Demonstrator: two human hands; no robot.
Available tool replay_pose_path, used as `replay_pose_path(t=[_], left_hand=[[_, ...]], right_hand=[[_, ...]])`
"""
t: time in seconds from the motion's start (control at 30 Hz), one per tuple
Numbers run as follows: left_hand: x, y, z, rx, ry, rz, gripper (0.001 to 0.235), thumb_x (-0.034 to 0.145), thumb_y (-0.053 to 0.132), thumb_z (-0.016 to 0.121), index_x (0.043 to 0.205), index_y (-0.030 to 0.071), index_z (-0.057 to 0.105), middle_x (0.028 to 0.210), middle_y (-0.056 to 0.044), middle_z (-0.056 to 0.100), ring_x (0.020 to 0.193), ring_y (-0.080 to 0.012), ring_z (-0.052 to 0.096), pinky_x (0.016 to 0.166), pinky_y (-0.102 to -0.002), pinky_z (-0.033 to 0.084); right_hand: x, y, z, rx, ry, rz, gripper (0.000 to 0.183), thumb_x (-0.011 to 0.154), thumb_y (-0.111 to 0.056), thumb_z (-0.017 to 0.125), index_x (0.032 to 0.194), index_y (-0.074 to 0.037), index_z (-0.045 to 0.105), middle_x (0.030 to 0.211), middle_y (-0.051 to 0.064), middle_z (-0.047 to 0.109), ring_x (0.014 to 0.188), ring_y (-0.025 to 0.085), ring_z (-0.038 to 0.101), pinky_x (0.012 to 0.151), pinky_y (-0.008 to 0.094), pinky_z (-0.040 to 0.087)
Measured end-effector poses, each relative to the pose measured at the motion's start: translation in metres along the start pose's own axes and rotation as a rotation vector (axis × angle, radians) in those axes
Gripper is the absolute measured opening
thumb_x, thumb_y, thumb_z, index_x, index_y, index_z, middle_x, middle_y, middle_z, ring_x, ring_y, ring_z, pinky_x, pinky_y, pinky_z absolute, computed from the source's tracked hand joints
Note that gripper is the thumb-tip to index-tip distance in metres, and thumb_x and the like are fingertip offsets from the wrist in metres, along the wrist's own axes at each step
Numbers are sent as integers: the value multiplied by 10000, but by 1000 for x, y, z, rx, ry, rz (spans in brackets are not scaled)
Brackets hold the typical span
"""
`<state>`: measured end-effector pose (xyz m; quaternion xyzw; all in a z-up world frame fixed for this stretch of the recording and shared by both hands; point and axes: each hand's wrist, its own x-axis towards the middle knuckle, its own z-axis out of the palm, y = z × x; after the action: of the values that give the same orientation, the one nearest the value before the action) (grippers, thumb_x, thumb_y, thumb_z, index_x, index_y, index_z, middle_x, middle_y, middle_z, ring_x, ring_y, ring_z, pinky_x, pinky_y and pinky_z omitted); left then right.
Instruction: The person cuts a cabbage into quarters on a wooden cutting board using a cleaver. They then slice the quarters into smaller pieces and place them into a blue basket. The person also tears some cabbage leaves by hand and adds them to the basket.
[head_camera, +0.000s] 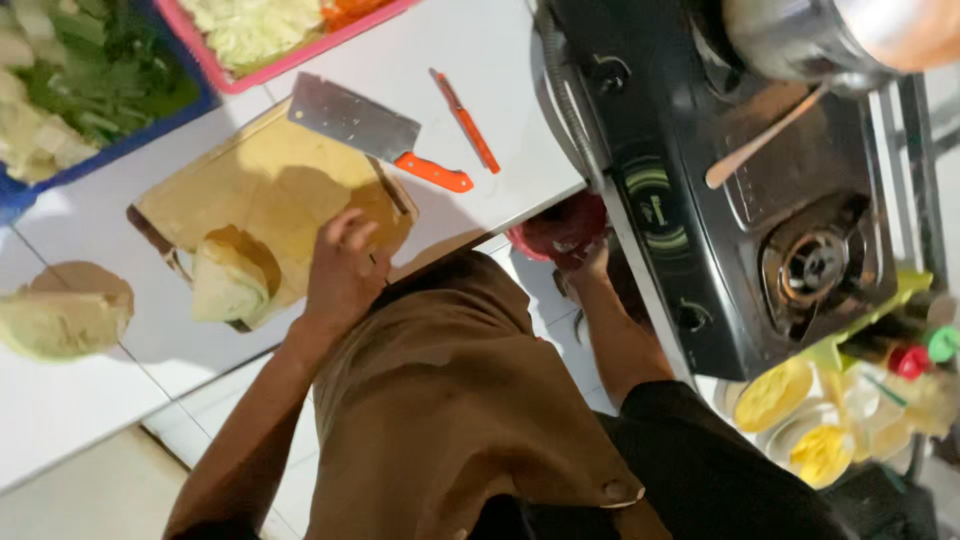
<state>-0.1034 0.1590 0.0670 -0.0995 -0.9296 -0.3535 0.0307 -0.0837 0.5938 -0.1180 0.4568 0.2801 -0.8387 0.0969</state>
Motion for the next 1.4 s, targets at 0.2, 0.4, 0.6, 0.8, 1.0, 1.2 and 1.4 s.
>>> replay_pose_path(t=[0.2, 0.4, 0.6, 0.8, 1.0, 1.2, 1.4], left_hand=[[-85, -75, -46, 312, 607, -483, 565, 948, 108, 829, 1430, 1, 555, 1550, -230, 345, 1360, -420, 461, 1102, -492, 445], [-137, -170, -50, -740, 774, -1002, 637, 892, 217, 790, 1423, -10, 520, 1312, -163, 569, 1077, -207, 634, 836, -317, 580], [-135, -163, -71, -335, 486, -855, 637, 922, 356, 857, 1355, -53, 630, 1278, -179, 680, 1119, -200, 657, 961, -348, 532], [-126, -157, -88, -271, 255, -733, 763, 797, 406, 851, 1378, -16, 593, 1277, -213, 592, 946, -264, 714, 865, -359, 584], [-116, -160, -99, -315, 90, -564, 870, 793, 377, 950, 1455, -9, 538, 1291, -188, 633, 1197, -326, 580, 1017, -430, 494], [-80, -150, -102, -670, 20, -612, 854, 673, 357, 971, 1369, 37, 593, 1252, -124, 675, 1192, -227, 637, 1033, -350, 515], [-74, -159, -98, -767, -22, -558, 882, 682, 324, 971, 1406, 37, 556, 1302, -108, 663, 1219, -223, 623, 1039, -336, 505]], right_hand=[[15, -5, 51, -1392, -372, 331, 260, 951, -330, 621, 1043, -104, 713, 821, 19, 686, 702, 145, 564, 593, 314, 438], [-67, 90, 236, -1630, -1063, -235, 206, 1029, -230, 649, 1013, -29, 695, 808, 25, 643, 722, 103, 598, 626, 268, 494], [-113, 268, 368, -1593, -1037, -74, 573, 983, -381, 681, 1409, -34, 518, 1183, 131, 662, 938, 169, 684, 672, 298, 630], [-134, 301, 393, -1795, -1064, -195, 677, 934, -374, 744, 1486, -63, 505, 1173, 133, 639, 938, 208, 670, 648, 301, 599], [-116, 286, 364, -1370, -1169, -175, 671, 917, -180, 830, 1498, -37, 526, 1335, 88, 595, 1174, 166, 624, 941, 314, 566], [-102, 255, 342, -1260, -1104, 14, 660, 933, -148, 782, 1525, -53, 506, 1391, 76, 637, 1213, 162, 620, 1058, 340, 517], [-92, 238, 333, -1268, -1076, 68, 644, 924, -134, 757, 1514, -48, 513, 1305, 63, 667, 1158, 155, 637, 1003, 327, 537]])
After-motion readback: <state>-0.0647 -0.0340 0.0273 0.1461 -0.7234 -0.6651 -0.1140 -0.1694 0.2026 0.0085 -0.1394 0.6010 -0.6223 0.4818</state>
